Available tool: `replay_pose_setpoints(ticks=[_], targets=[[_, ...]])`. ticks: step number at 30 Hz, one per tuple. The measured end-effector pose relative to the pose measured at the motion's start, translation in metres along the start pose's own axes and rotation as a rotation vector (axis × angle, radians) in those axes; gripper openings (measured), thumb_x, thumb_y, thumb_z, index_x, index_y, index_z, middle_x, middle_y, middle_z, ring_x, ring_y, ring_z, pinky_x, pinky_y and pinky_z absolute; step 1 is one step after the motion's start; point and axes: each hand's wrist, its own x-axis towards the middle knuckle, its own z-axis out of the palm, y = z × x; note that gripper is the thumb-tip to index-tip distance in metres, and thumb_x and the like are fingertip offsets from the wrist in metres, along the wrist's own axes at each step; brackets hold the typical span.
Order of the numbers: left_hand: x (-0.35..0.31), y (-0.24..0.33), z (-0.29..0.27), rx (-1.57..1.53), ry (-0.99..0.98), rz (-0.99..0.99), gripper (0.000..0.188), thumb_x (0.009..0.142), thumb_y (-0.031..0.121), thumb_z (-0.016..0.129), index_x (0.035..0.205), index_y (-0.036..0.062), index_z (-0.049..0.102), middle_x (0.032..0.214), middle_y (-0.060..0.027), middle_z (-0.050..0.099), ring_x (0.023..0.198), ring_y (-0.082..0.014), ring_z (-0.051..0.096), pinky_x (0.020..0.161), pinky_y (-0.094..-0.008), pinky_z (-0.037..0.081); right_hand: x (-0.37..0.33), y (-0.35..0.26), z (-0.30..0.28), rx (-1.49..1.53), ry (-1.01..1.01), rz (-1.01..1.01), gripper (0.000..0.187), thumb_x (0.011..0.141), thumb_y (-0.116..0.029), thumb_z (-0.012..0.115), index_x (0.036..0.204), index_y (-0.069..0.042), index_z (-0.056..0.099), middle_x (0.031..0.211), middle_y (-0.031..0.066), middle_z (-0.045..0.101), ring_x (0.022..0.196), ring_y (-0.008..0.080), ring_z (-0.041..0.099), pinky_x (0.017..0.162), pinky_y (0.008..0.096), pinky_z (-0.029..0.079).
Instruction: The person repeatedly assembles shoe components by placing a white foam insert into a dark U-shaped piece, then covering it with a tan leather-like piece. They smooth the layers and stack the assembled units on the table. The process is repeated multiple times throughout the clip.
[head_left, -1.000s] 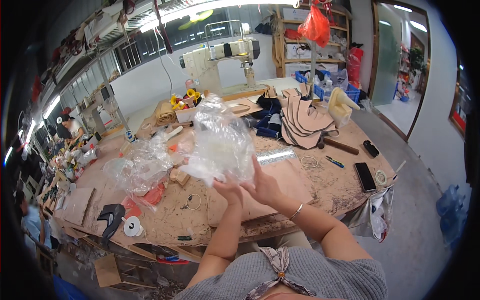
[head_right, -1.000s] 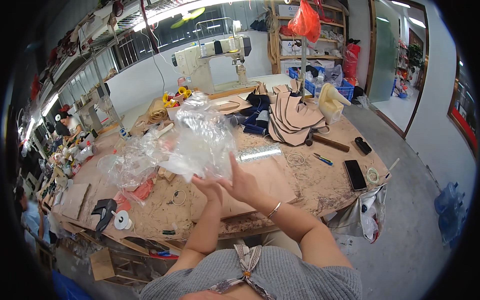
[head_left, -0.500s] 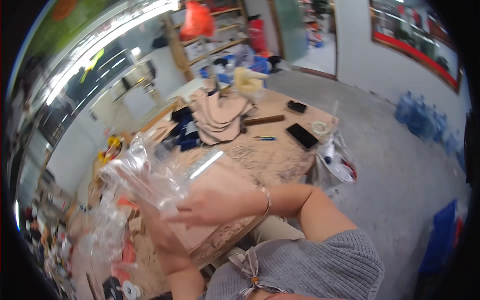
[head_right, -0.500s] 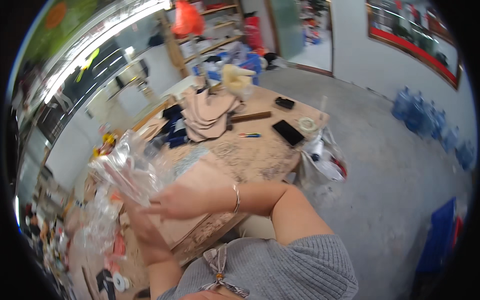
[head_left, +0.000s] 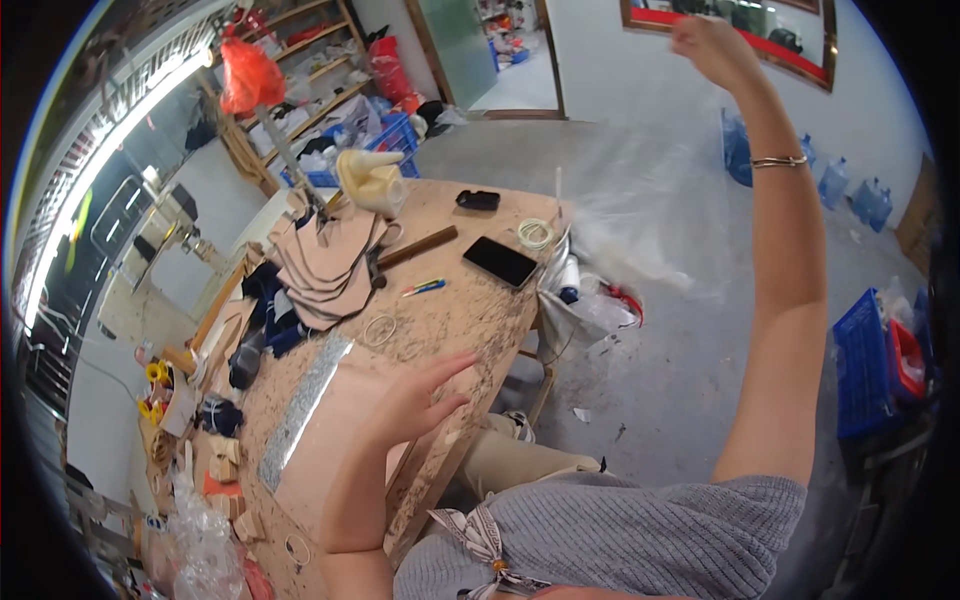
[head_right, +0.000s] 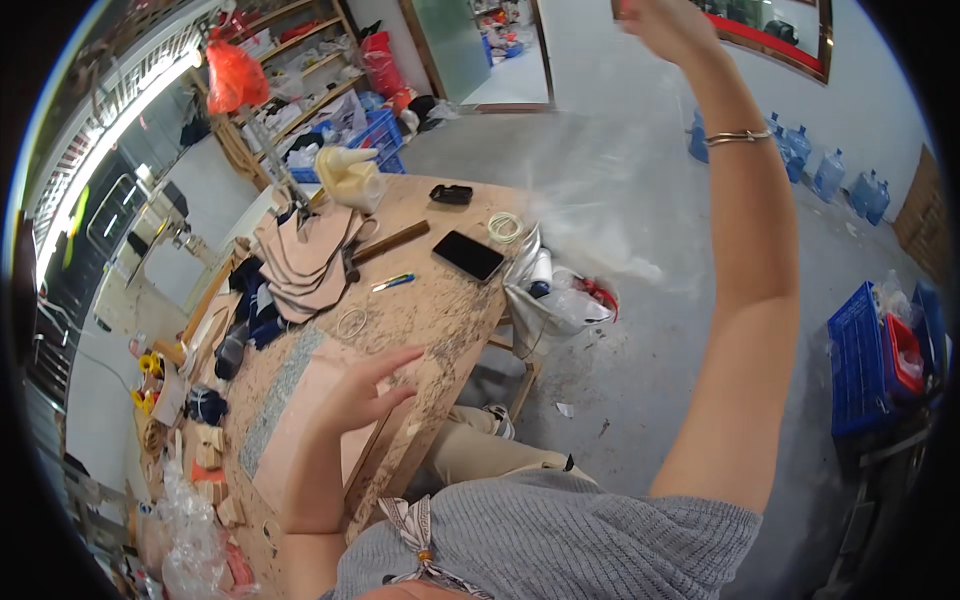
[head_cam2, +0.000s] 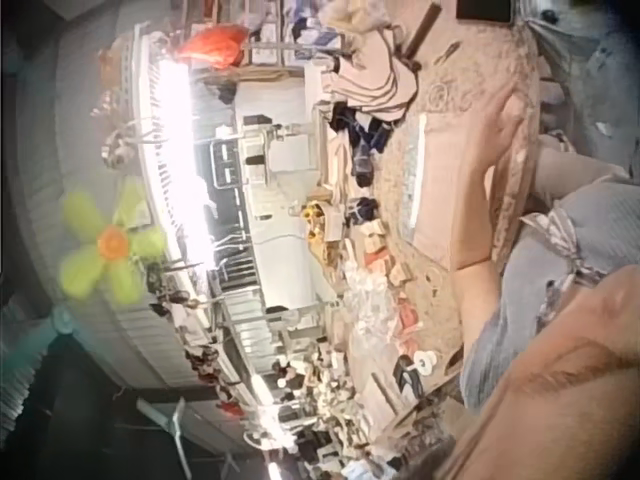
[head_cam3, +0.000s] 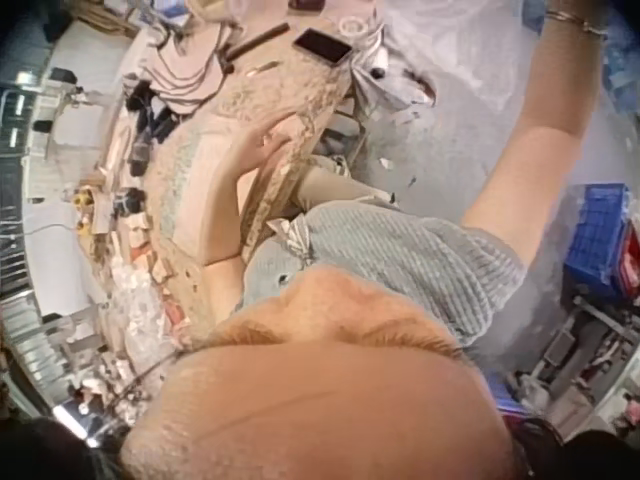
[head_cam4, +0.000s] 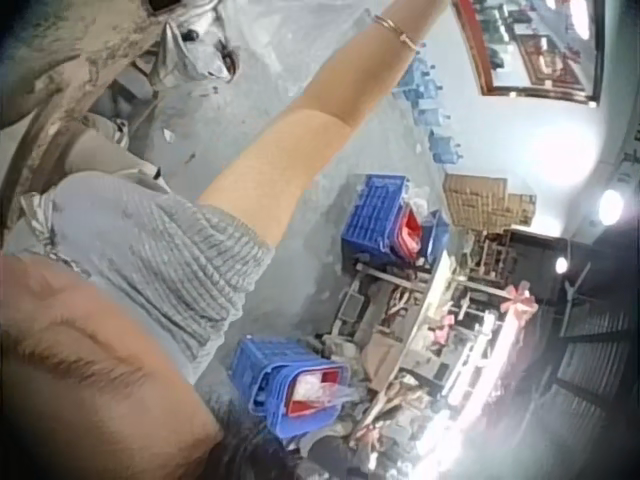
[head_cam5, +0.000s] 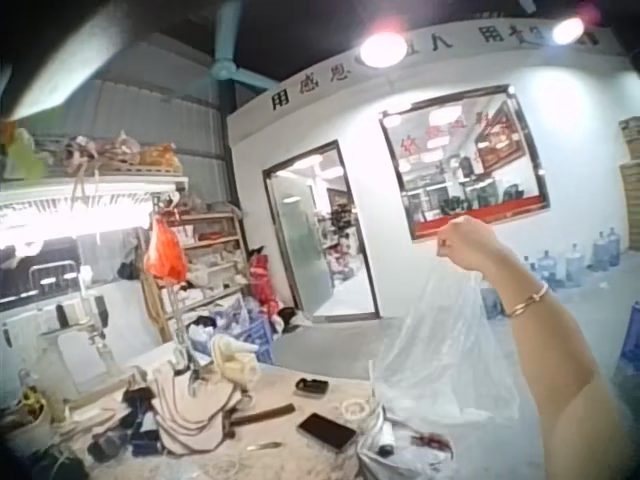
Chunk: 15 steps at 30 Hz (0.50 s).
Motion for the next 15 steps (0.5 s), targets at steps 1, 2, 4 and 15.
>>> replay_pose_setpoints(ticks=[1,2,4,15], targets=[[0.001,-0.033,0.015,0.139,0.007,-0.001,0.05,0.081,0.009,0.069,0.128,0.0027,0.054,0.133,-0.0183,0.053,0.127,-0.0342,0.047,0.105,-0.0413,0.038,-0.016,0.033,-0.005,-0.11,0.035,0.14,0.017,0.087,-0.025,0.063,0.095,-0.01,0.065,0.092,0.018,0.067,0.088,0.035,0.064,0.075,0.0444,0.051],[-0.005,-0.062,0.03,0.285,0.034,-0.036,0.049,0.081,0.01,0.069,0.128,0.0039,0.055,0.133,-0.0185,0.053,0.127,-0.0352,0.047,0.106,-0.042,0.037,-0.023,0.057,0.006,-0.186,0.069,0.261,0.018,0.087,-0.026,0.063,0.097,-0.01,0.065,0.093,0.0187,0.067,0.091,0.0368,0.064,0.076,0.0461,0.05],[-0.019,-0.099,0.053,0.228,0.109,-0.113,0.051,0.079,0.011,0.07,0.127,0.003,0.055,0.133,-0.0203,0.051,0.127,-0.0401,0.044,0.108,-0.0445,0.034,-0.038,0.106,0.051,-0.187,0.028,0.498,0.019,0.088,-0.026,0.06,0.098,-0.011,0.065,0.095,0.0189,0.067,0.094,0.0381,0.063,0.078,0.0477,0.05],[-0.021,-0.105,0.106,0.788,0.302,-0.183,0.039,0.083,0.029,0.063,0.117,0.0083,0.063,0.126,-0.006,0.059,0.125,-0.0304,0.047,0.105,-0.0448,0.035,-0.048,0.06,0.36,0.273,-0.103,0.874,0.022,0.09,-0.02,0.056,0.1,-0.005,0.067,0.105,0.0189,0.066,0.102,0.0375,0.062,0.086,0.0474,0.051]])
